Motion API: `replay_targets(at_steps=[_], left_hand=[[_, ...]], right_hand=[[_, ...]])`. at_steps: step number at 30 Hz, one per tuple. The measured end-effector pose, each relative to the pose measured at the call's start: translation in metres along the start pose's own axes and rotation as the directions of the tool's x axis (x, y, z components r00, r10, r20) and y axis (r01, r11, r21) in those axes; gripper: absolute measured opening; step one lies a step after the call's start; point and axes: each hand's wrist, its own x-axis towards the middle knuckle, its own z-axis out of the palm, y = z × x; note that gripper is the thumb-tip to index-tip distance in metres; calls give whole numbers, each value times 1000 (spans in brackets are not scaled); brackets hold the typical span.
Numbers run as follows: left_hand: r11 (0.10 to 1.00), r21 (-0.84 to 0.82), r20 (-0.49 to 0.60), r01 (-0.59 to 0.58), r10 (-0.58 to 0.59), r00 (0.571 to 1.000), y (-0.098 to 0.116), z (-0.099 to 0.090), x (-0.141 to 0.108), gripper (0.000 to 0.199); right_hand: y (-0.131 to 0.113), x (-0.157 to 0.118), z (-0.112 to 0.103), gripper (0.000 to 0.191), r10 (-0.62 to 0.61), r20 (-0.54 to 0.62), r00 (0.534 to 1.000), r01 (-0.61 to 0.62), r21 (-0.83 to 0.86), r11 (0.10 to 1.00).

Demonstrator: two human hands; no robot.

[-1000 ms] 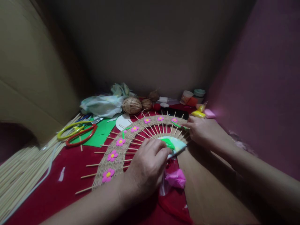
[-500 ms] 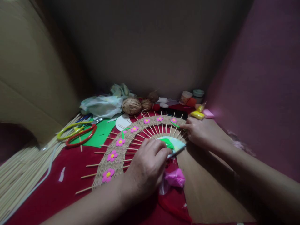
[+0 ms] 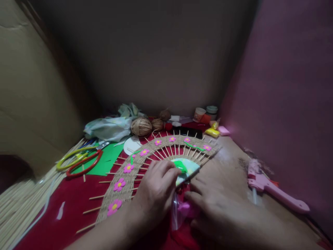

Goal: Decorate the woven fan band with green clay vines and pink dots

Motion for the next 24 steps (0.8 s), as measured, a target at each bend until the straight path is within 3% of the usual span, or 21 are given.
replay_targets(at_steps=[4, 9, 12, 17, 20, 24], left_hand=[[1000, -30, -12, 9, -10, 1000, 1, -2, 2, 21], [959, -218, -17, 182, -190, 982, 3, -7, 7, 20], [911, -320, -18, 260, -281, 960, 8, -14, 11, 14], [870, -401, 108, 288, -268, 958, 18, -22, 17, 11], [849, -387, 204, 359, -300, 932, 18, -20, 18, 14], [844, -355, 244, 402, -332, 911, 16, -19, 17, 13]], right_hand=[[2, 6, 9, 27, -27, -50, 998, 30, 60, 998], [5, 5, -11, 14, 110, -81, 991, -78, 328, 942], [11, 1, -11, 8, 209, -101, 973, -154, 396, 905], [18, -1, -1, 11, 244, -136, 960, -163, 434, 886], [19, -1, 0, 11, 251, -140, 958, -167, 441, 882], [20, -2, -1, 12, 242, -158, 957, -144, 465, 873]])
